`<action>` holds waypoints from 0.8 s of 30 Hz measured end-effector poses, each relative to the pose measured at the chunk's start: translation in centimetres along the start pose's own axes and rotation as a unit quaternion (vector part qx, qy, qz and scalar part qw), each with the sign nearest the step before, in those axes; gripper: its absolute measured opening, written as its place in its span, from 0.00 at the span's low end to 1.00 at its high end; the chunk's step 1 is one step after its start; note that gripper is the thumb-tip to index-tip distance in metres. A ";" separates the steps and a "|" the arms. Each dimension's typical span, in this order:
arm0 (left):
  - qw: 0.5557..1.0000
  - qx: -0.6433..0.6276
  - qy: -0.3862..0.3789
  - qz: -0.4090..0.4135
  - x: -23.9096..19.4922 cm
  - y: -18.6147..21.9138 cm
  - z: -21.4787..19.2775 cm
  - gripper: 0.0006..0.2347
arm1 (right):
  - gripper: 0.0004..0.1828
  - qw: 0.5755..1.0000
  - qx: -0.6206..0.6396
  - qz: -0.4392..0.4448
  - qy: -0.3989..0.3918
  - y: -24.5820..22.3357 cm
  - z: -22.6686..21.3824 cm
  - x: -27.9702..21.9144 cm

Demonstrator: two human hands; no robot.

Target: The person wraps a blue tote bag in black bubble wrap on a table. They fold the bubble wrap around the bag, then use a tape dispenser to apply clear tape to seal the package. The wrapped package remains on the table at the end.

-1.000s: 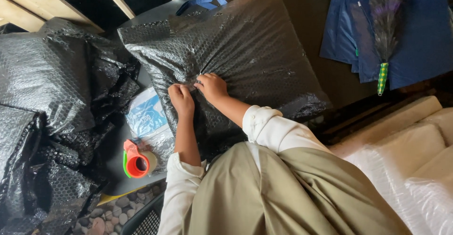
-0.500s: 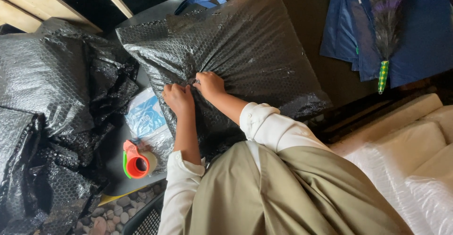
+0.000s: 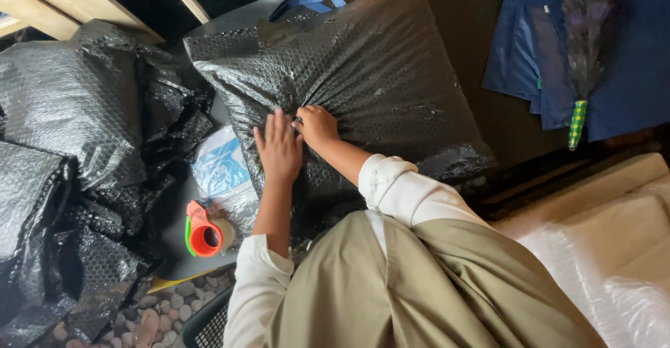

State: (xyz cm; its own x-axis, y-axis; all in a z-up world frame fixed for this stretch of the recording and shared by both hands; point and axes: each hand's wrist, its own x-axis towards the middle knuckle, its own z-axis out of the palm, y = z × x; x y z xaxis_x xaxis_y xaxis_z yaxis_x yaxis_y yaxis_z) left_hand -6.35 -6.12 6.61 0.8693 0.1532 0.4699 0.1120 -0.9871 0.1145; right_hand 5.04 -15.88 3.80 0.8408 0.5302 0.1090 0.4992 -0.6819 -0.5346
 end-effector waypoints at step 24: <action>0.979 -0.124 -0.134 -0.086 -1.8 -1.6 -1.7 0.37 | 0.31 0.978 -0.070 -0.183 0.079 2.7 -12.8 -1.4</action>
State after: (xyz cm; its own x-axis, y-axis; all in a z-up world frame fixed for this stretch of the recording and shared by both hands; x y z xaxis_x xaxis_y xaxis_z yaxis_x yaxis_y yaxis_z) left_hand -8.92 -4.78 7.11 0.9467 0.2657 0.1823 0.1762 -0.9005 0.3975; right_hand 7.91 -24.92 12.95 0.6174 0.6748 0.4043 0.7866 -0.5302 -0.3164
